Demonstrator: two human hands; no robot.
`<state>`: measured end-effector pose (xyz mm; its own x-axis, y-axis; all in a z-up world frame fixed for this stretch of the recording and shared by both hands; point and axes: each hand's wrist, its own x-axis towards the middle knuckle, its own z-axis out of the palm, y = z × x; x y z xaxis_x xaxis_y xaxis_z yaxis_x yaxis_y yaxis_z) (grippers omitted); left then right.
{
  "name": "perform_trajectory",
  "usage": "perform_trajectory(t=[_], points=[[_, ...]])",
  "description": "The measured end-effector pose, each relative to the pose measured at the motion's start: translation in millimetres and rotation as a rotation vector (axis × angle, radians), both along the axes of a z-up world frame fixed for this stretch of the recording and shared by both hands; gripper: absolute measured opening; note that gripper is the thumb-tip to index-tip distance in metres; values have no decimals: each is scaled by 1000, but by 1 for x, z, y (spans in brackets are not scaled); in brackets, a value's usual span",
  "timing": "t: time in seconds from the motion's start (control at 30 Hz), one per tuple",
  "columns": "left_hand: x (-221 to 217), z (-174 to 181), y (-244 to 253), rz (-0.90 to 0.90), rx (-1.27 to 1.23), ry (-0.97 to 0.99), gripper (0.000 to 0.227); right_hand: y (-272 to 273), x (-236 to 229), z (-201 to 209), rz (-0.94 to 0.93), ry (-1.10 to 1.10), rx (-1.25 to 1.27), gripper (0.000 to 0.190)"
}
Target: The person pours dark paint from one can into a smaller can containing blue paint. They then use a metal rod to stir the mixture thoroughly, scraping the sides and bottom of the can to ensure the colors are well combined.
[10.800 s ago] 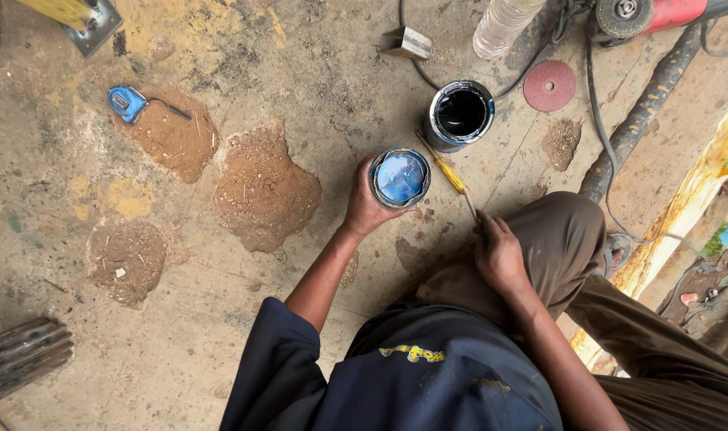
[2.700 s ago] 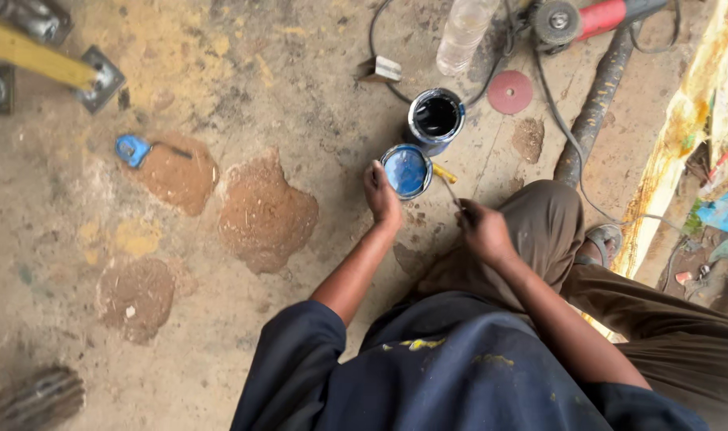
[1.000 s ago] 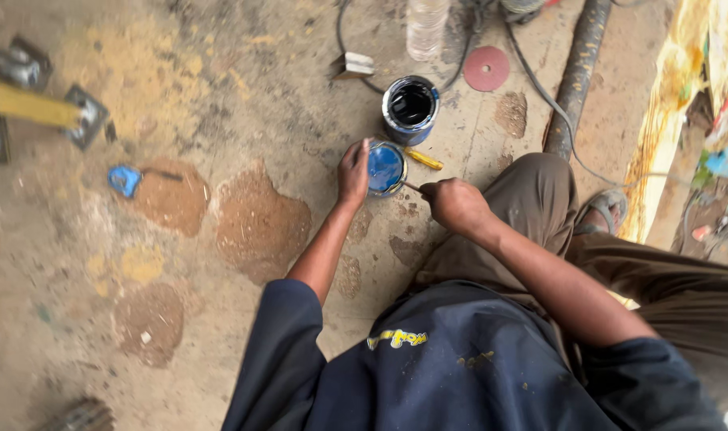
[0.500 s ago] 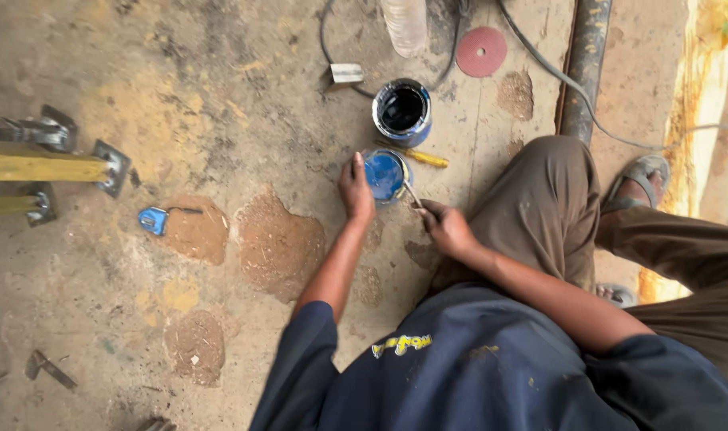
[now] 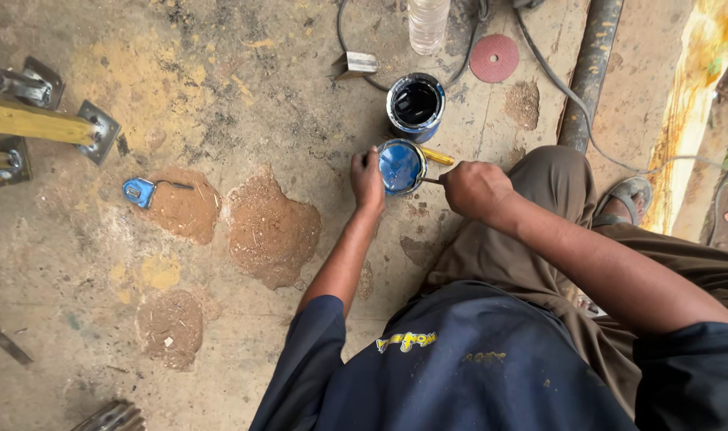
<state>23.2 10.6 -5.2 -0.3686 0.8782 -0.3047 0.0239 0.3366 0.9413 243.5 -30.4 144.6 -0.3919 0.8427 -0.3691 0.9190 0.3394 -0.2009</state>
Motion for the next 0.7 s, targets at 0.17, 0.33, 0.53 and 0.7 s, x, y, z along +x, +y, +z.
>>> perform_trajectory(t=[0.17,0.33,0.53,0.7], points=[[-1,-14,8,-80,161,75,28,28,-34,21,214,-215,-71,26],[4,-1,3,-101,197,46,34,77,-101,32,464,-340,-189,24],[6,19,-3,-112,213,-34,29,75,-102,33,549,-419,-275,23],[10,19,-7,-43,272,-128,28,36,-59,25,127,-318,-345,26]])
